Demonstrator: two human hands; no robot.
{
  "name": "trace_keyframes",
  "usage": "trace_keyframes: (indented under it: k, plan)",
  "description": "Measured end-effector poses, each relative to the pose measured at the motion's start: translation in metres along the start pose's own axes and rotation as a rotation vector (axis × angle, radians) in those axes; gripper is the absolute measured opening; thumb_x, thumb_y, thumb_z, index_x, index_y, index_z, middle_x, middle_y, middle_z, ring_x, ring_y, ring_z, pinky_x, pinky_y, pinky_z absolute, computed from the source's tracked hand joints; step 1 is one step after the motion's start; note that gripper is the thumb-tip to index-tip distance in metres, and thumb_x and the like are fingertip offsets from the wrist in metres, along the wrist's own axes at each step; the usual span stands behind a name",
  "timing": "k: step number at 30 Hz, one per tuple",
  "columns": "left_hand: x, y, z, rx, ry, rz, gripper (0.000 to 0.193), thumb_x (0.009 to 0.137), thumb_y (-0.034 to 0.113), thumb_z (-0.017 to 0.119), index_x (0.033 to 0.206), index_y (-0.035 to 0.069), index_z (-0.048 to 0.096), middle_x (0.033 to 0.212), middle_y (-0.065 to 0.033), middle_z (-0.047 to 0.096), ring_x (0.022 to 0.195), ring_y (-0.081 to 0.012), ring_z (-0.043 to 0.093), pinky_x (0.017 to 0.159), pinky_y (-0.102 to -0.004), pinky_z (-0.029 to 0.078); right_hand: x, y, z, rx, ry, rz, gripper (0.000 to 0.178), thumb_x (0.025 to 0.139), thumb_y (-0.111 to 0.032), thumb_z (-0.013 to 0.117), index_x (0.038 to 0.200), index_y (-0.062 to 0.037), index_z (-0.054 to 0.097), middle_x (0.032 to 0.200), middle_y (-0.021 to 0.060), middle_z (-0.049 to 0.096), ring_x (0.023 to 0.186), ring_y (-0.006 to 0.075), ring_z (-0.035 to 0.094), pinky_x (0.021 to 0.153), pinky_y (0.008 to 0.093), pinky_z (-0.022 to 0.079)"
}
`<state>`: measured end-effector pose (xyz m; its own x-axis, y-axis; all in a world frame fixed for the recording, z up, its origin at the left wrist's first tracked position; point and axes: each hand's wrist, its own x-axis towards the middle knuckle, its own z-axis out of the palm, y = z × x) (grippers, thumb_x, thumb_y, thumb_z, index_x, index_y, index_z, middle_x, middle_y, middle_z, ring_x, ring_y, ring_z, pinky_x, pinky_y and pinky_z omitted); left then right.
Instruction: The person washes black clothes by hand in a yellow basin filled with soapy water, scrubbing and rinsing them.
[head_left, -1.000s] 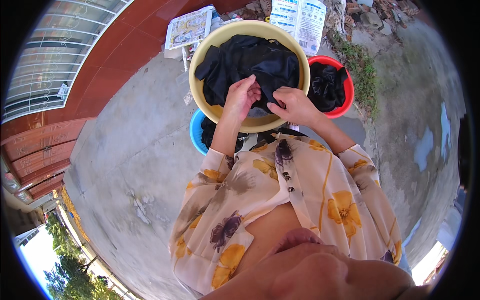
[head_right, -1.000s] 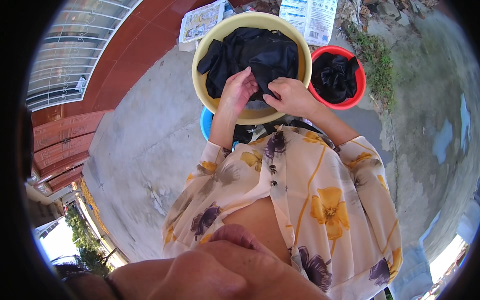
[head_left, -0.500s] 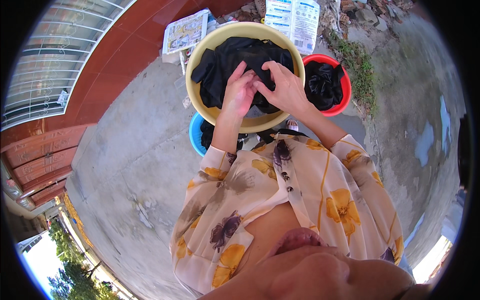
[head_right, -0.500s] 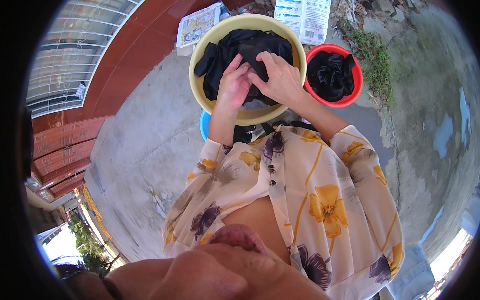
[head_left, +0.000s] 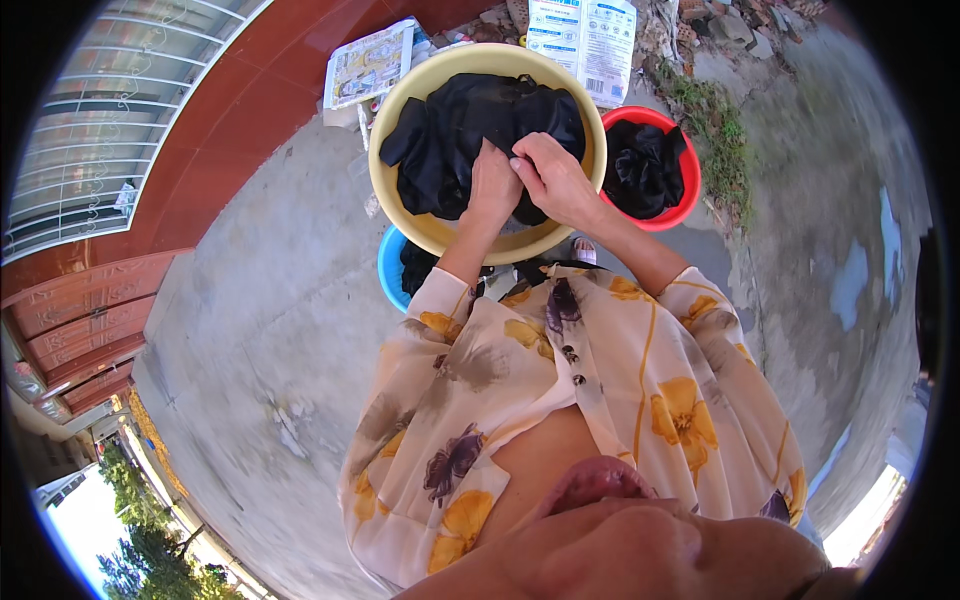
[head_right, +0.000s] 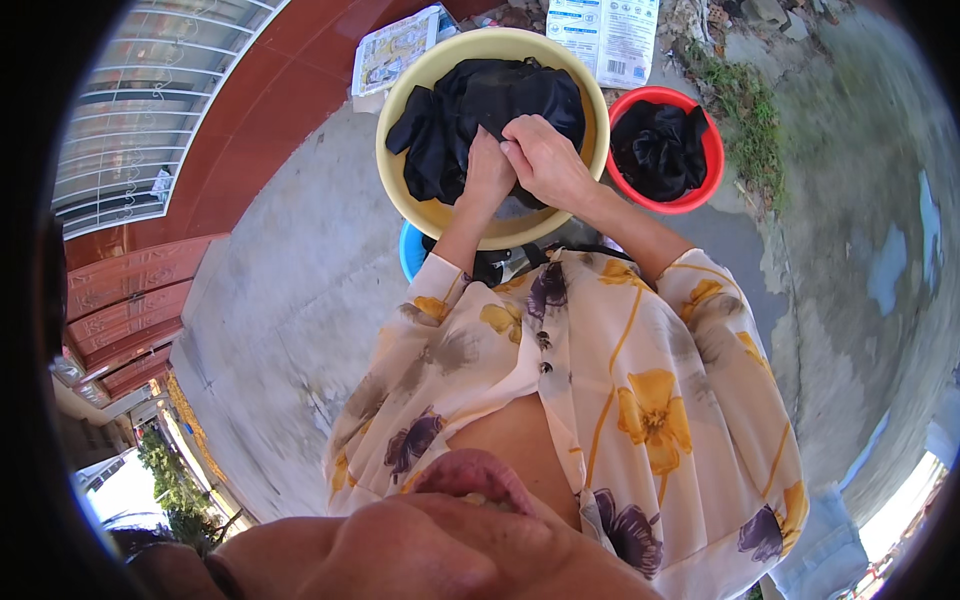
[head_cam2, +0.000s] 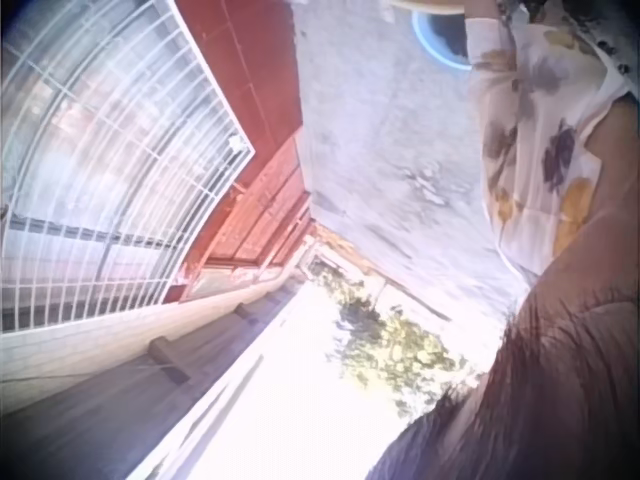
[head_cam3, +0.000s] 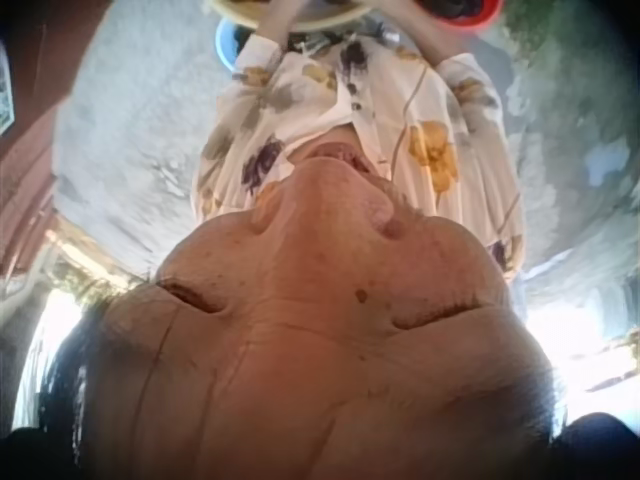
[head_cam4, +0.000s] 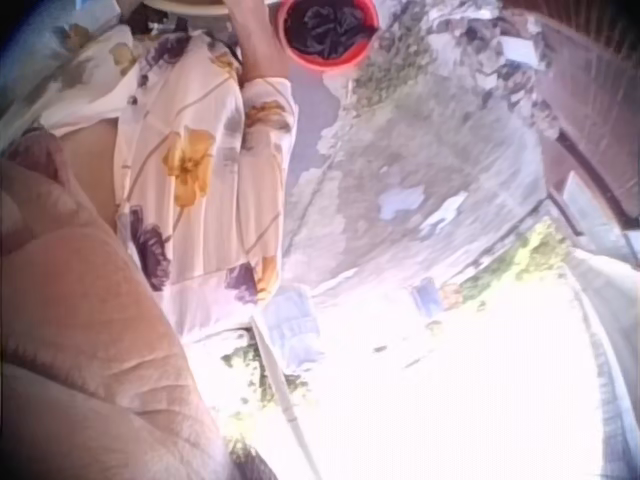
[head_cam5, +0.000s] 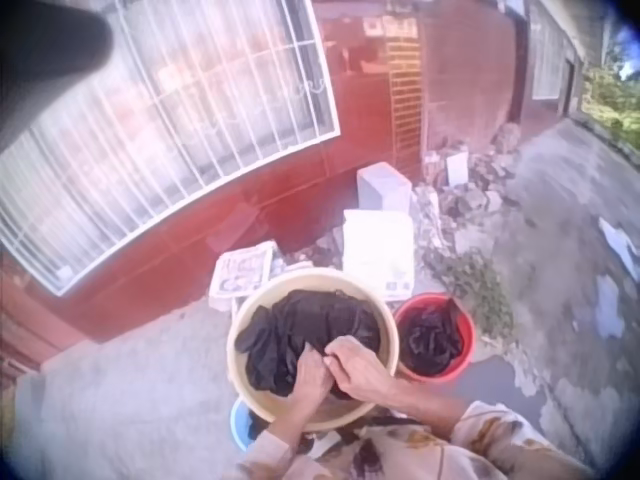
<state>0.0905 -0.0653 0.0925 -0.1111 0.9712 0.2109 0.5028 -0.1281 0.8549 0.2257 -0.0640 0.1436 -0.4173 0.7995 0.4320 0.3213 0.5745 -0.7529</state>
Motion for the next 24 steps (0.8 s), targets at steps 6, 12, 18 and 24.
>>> trace_keyframes:
  k: [6, 12, 18, 24]
  plan:
    - [-0.005, -0.029, -0.001, -0.345, -0.09, 0.056, 0.024, 0.079, 0.007, 0.065, 0.102, 0.003, 0.064, 0.093, -0.0089, 0.068, 0.085, -0.0223, 0.065, 0.076, -0.035, 0.053, -0.001, -0.018, 0.002, 0.008, -0.071, -0.071, 0.01, 0.086, -0.004, 0.061, 0.091, -0.0006, 0.053, 0.085, 0.0151, 0.056, 0.083, 0.0351, 0.057, 0.072, 0.0423, 0.048]
    - [0.003, -0.031, 0.008, -0.36, 0.01, -0.002, 0.022, 0.084, 0.009, 0.063, 0.105, 0.001, 0.065, 0.1, -0.0098, 0.07, 0.092, -0.0212, 0.067, 0.078, -0.0326, 0.053, 0.013, -0.005, -0.012, 0.203, -0.173, 0.091, 0.014, 0.086, -0.011, 0.066, 0.094, -0.0032, 0.058, 0.087, 0.0112, 0.06, 0.086, 0.0298, 0.061, 0.074, 0.0375, 0.05]
    - [0.006, 0.019, -0.011, -0.419, -0.042, -0.176, 0.035, 0.094, 0.012, 0.058, 0.126, -0.003, 0.057, 0.124, -0.0126, 0.064, 0.111, -0.0259, 0.061, 0.095, -0.0337, 0.047, 0.025, 0.084, -0.029, 0.226, 0.14, 0.619, 0.031, 0.09, -0.02, 0.068, 0.11, 0.0035, 0.065, 0.097, 0.0114, 0.068, 0.087, 0.0181, 0.064, 0.08, 0.031, 0.05]
    - [0.018, 0.004, -0.007, -1.113, 0.241, -0.512, 0.047, 0.088, 0.002, 0.066, 0.132, -0.003, 0.049, 0.127, -0.0098, 0.059, 0.107, -0.0204, 0.059, 0.093, -0.0319, 0.05, -0.003, 0.087, 0.007, 0.444, -0.016, 0.483, 0.038, 0.086, -0.013, 0.066, 0.123, -0.0011, 0.064, 0.104, 0.0093, 0.07, 0.092, 0.0123, 0.063, 0.085, 0.0271, 0.05]
